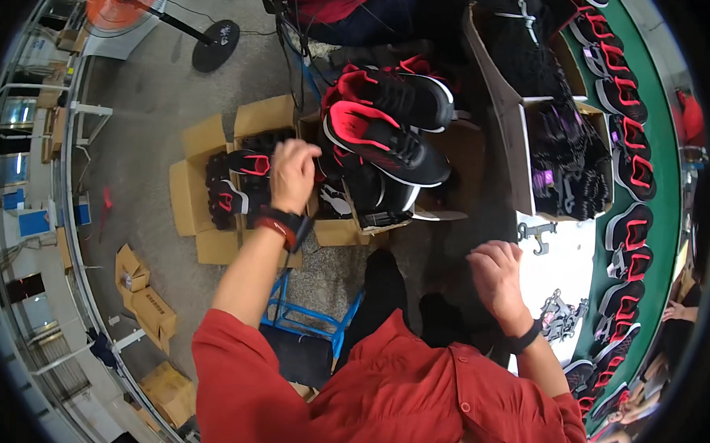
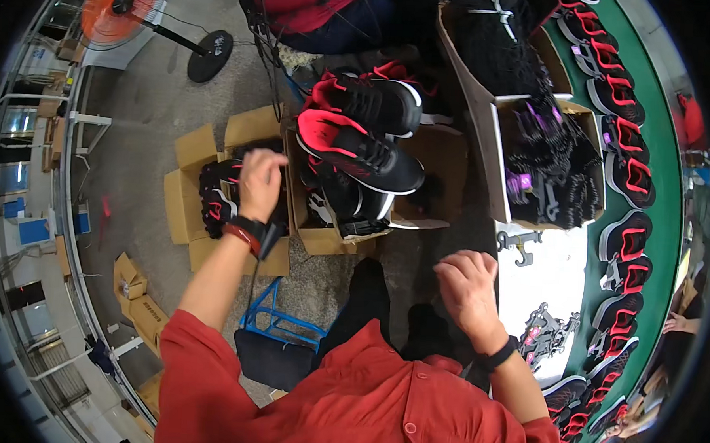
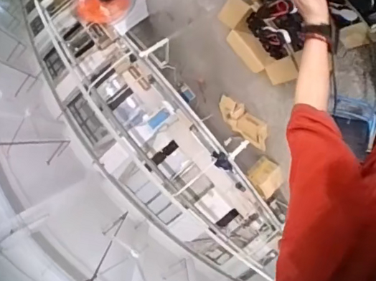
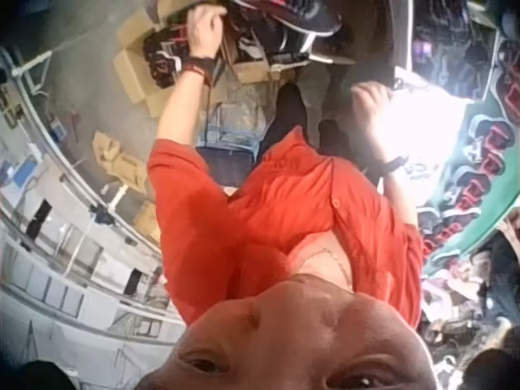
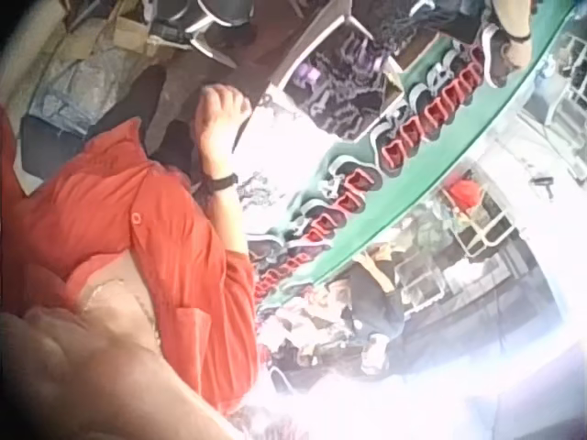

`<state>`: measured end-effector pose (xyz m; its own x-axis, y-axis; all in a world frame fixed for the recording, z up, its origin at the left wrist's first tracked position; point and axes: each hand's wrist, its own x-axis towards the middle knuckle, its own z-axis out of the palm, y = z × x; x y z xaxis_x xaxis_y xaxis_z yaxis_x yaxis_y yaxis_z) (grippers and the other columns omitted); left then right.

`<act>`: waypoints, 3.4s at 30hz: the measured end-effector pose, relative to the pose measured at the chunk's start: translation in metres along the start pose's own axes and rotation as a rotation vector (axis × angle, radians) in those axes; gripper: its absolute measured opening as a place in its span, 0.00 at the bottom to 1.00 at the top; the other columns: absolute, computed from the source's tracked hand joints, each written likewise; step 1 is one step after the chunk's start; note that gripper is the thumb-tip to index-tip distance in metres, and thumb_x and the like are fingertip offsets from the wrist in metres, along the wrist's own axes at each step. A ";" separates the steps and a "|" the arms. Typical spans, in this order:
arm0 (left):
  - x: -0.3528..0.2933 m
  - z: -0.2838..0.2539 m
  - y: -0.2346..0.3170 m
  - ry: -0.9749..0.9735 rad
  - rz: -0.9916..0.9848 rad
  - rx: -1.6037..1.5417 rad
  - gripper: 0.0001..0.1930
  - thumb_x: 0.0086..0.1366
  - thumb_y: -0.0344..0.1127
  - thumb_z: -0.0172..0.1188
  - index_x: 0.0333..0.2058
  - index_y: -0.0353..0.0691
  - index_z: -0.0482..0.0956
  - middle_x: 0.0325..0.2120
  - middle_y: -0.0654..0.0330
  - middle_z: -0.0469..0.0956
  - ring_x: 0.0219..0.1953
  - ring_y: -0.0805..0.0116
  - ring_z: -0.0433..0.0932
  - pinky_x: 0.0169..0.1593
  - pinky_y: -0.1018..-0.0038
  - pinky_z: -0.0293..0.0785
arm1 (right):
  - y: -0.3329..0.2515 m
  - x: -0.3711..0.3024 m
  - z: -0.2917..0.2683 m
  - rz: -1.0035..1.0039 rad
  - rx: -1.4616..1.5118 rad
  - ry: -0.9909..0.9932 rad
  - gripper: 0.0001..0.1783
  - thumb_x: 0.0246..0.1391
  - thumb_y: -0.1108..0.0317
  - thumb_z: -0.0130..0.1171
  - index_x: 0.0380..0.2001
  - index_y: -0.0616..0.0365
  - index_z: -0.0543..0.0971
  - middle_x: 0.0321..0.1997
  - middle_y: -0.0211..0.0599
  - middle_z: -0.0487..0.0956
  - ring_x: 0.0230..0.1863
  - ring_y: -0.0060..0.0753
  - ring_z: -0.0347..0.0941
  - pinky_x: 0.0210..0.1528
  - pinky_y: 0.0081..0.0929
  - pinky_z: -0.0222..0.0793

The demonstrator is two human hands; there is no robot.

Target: The recorder is assembling or finishing shoes on a production line, specifically attaching plastic clips or components to the shoes.

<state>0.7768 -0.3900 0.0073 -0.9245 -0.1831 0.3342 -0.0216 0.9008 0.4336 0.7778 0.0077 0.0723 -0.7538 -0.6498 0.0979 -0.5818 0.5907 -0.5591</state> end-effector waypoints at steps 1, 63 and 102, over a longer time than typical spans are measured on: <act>0.025 -0.004 -0.012 0.023 0.007 -0.005 0.06 0.54 0.22 0.55 0.30 0.41 0.77 0.30 0.56 0.75 0.37 0.53 0.73 0.42 0.62 0.70 | -0.009 0.021 0.009 -0.018 0.010 -0.019 0.14 0.40 0.76 0.62 0.34 0.54 0.77 0.37 0.32 0.77 0.44 0.37 0.72 0.50 0.37 0.60; 0.058 0.250 0.671 -0.829 0.177 -0.581 0.29 0.55 0.20 0.49 0.58 0.31 0.62 0.50 0.46 0.73 0.53 0.54 0.73 0.57 0.66 0.66 | 0.148 -0.269 -0.061 0.606 -0.190 0.304 0.04 0.44 0.66 0.55 0.21 0.49 0.78 0.29 0.27 0.74 0.40 0.32 0.68 0.44 0.31 0.61; 0.199 0.279 0.621 -1.061 1.644 -0.344 0.19 0.46 0.28 0.68 0.39 0.36 0.76 0.36 0.56 0.79 0.35 0.59 0.80 0.35 0.69 0.78 | 0.190 -0.113 -0.181 0.876 1.749 1.152 0.23 0.67 0.70 0.40 0.63 0.59 0.58 0.32 0.38 0.76 0.29 0.31 0.78 0.29 0.23 0.78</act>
<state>0.4733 0.2428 0.1094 0.2062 0.9782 0.0228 0.8763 -0.1950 0.4405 0.6975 0.2802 0.1038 -0.7653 0.2903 -0.5745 0.1446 -0.7922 -0.5929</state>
